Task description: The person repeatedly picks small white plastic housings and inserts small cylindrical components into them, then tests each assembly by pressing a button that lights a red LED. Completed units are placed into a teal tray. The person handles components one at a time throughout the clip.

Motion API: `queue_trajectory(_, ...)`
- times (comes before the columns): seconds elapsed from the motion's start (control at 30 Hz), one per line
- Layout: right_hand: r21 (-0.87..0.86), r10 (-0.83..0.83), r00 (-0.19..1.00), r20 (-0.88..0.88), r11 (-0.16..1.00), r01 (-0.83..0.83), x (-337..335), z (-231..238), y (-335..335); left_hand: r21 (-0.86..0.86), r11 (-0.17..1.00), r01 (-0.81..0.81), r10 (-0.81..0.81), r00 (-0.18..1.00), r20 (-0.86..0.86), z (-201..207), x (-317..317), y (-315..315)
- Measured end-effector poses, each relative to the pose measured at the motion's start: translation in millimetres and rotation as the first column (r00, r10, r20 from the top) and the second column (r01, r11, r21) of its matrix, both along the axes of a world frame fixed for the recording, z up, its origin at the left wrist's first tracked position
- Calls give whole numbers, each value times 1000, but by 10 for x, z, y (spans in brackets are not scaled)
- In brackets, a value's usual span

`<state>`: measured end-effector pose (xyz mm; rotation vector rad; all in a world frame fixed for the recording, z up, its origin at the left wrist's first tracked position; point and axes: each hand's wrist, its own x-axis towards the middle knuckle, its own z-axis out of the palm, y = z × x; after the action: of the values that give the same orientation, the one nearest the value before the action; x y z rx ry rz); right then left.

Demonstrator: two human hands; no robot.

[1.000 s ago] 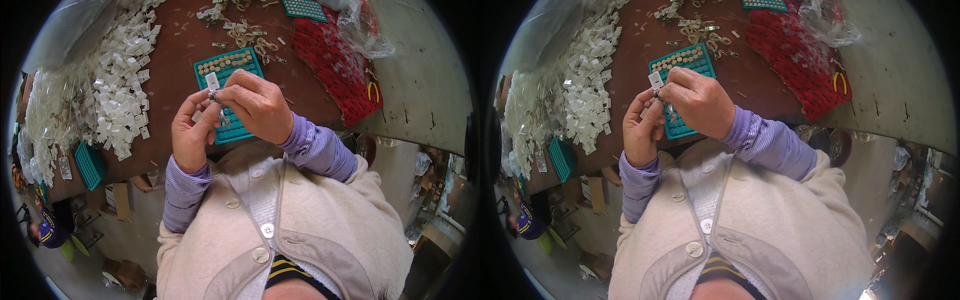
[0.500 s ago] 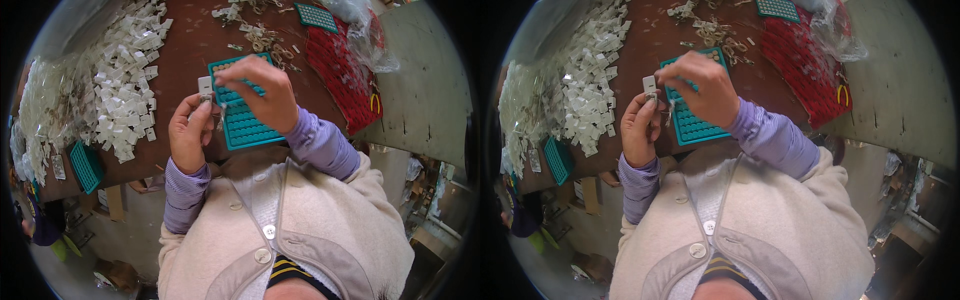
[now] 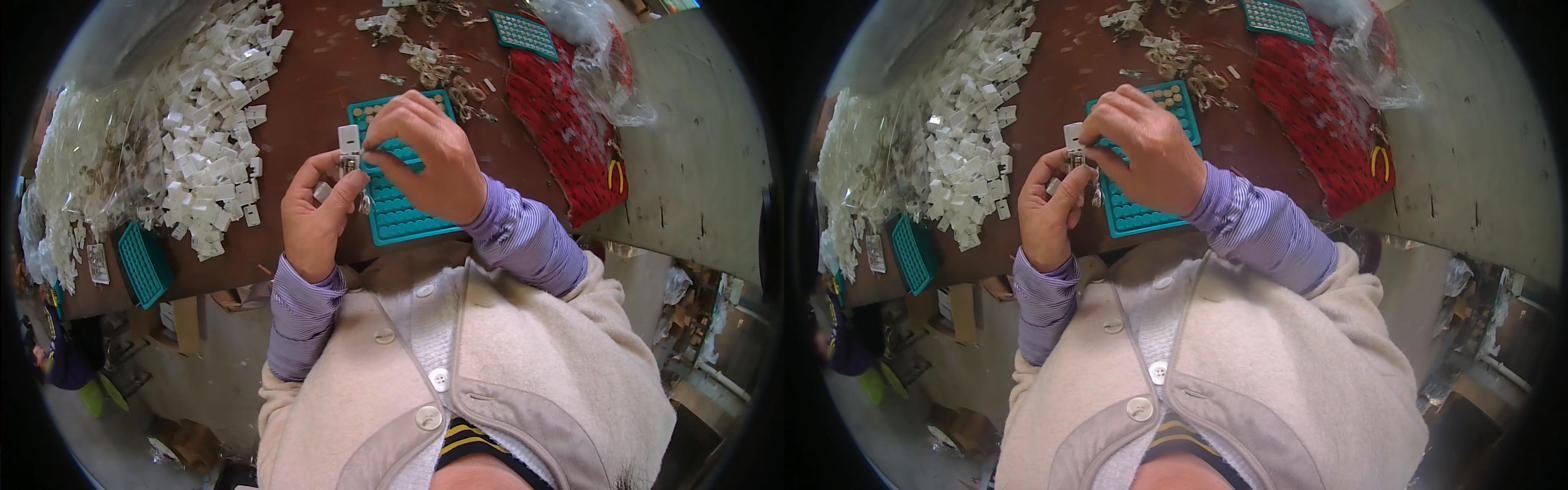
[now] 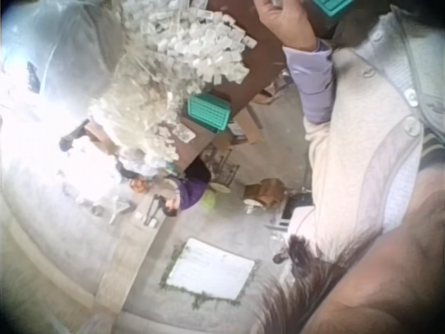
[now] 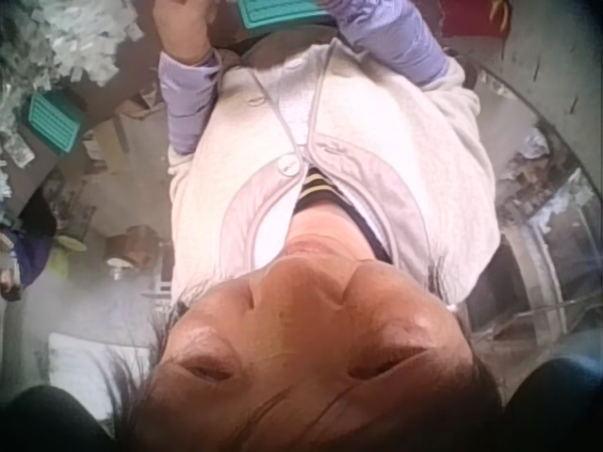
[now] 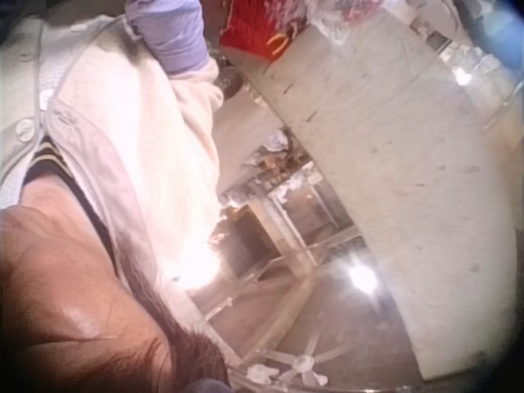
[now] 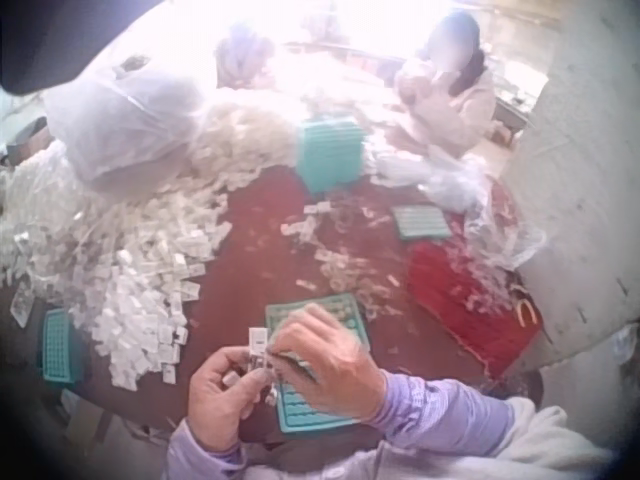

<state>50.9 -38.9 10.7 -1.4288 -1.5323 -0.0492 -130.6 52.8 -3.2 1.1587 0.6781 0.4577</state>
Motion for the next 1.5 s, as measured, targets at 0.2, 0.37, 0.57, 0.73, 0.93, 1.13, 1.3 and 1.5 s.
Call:
queue_trajectory(0.2,2,-35,991,-128,999,36,-18,105,-427,101,990,101,-107,993,55,115,134,-268)
queue_trajectory(0.37,-16,-152,969,-195,988,152,-47,45,-691,213,968,130,-149,986,75,97,266,-436)
queue_trajectory(0.57,-29,-71,794,-603,997,68,-93,-11,-786,149,975,164,-170,985,31,58,264,-402)
queue_trajectory(0.73,-114,-178,860,-479,984,140,-99,25,-750,135,970,202,-214,974,76,5,218,-405)
queue_trajectory(0.93,-18,-236,965,-118,972,236,-136,103,-774,38,972,231,-233,970,73,14,180,-431)
queue_trajectory(1.13,48,-190,973,-134,979,198,-139,79,-890,113,968,223,-231,971,59,91,275,-558)
queue_trajectory(1.3,-38,-171,920,-354,985,169,-119,54,-1001,111,965,236,-241,970,28,175,291,-634)
queue_trajectory(1.5,51,-277,954,-119,958,284,-183,49,-968,269,941,203,-220,975,34,147,287,-658)
